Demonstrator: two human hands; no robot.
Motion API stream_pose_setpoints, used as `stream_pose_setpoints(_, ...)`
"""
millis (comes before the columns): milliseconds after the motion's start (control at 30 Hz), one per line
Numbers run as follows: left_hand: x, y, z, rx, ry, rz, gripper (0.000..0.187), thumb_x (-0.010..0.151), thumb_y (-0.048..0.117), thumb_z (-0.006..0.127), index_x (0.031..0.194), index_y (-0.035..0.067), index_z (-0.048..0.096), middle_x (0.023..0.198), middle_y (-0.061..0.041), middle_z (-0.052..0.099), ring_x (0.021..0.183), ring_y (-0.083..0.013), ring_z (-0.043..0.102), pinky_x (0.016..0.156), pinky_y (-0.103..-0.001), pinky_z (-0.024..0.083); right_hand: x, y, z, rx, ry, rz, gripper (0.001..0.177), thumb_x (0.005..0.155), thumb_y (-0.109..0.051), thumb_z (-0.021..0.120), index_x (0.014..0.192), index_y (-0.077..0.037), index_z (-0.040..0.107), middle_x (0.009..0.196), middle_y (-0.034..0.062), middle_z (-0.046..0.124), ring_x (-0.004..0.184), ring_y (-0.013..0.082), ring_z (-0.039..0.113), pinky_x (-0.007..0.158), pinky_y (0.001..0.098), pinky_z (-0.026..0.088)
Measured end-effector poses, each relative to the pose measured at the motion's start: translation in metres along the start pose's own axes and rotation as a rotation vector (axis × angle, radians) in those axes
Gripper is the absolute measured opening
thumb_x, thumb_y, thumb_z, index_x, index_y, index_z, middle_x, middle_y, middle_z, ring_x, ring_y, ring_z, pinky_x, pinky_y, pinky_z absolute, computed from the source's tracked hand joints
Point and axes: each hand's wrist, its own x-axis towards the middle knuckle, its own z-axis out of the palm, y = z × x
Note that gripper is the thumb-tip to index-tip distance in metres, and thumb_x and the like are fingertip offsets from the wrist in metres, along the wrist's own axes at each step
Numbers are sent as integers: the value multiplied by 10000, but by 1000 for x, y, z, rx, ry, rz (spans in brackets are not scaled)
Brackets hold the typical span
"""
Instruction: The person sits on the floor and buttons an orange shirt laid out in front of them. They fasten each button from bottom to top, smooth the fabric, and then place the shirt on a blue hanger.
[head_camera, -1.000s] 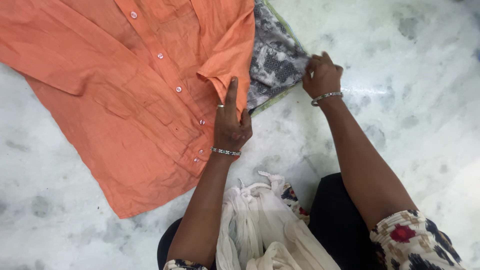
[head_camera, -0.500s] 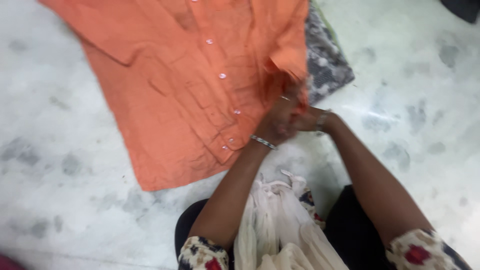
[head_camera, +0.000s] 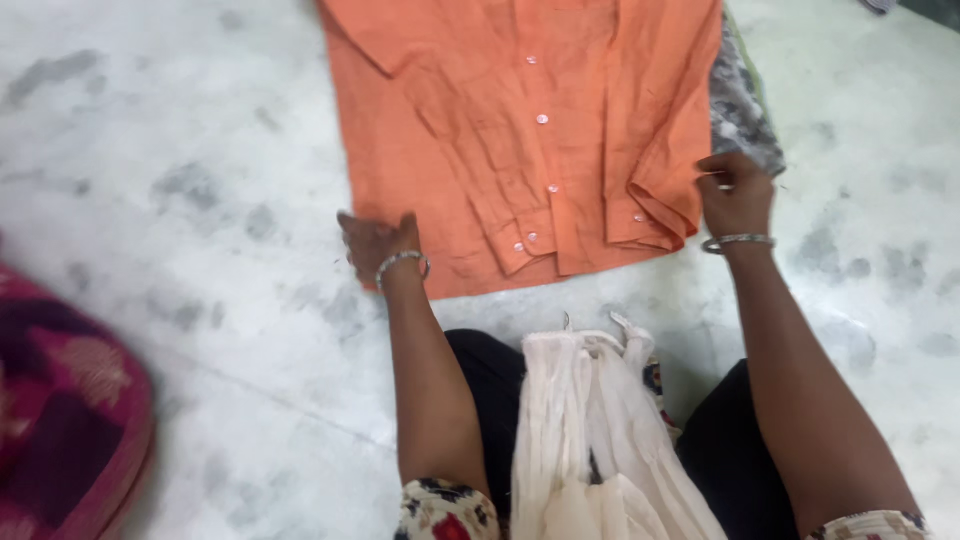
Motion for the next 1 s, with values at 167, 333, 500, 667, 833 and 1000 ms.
stream_pose_setpoints(167,-10,-29,-20,81,-201,-258,1069,688,399,881,1482,-17,299,1238,-52,708,1384,-371,423,1113,-516,376,-35,-97,81,69,-189,146,136,907,-89,679,1010,-53,761,856,126,743,730,214,720,673,335,559)
stream_pose_setpoints(333,-8,-48,-15,-392,-287,-87,706,666,328,896,1232,-8,639,1145,-163,727,1050,-320,713,946,-439,571,-85,-172,141,58,-628,-470,740,750,-287,848,1382,-23,566,1303,214,597,1116,397,639,867,474,551)
stream_pose_setpoints(500,-7,-28,-32,-1020,-690,-186,477,822,188,769,1214,-65,669,1138,-188,728,935,-315,730,750,-434,623,-103,-200,162,-325,-739,-289,877,789,-347,825,1523,-70,434,1441,208,476,1121,398,622,827,526,544)
stream_pose_setpoints(667,-3,-1,-30,-1503,-876,30,382,948,152,718,1297,48,604,1170,-107,686,918,-239,657,730,-365,596,-41,-179,152,-187,-440,-135,327,859,-264,824,1042,-7,737,988,224,704,922,392,684,812,479,563)
stream_pose_setpoints(833,-22,-9,-2,-926,-300,390,481,946,306,663,1373,115,553,1357,-89,547,1159,-290,553,886,-493,524,23,-159,133,102,-525,162,321,877,-243,771,1041,31,735,838,232,734,787,345,692,704,418,539)
stream_pose_setpoints(1000,-50,-10,15,142,-460,653,623,940,495,616,1473,195,497,1555,-67,367,1363,-360,401,995,-653,426,5,-146,158,108,-548,-177,451,831,-154,721,1206,80,630,1029,282,701,936,375,700,796,446,546)
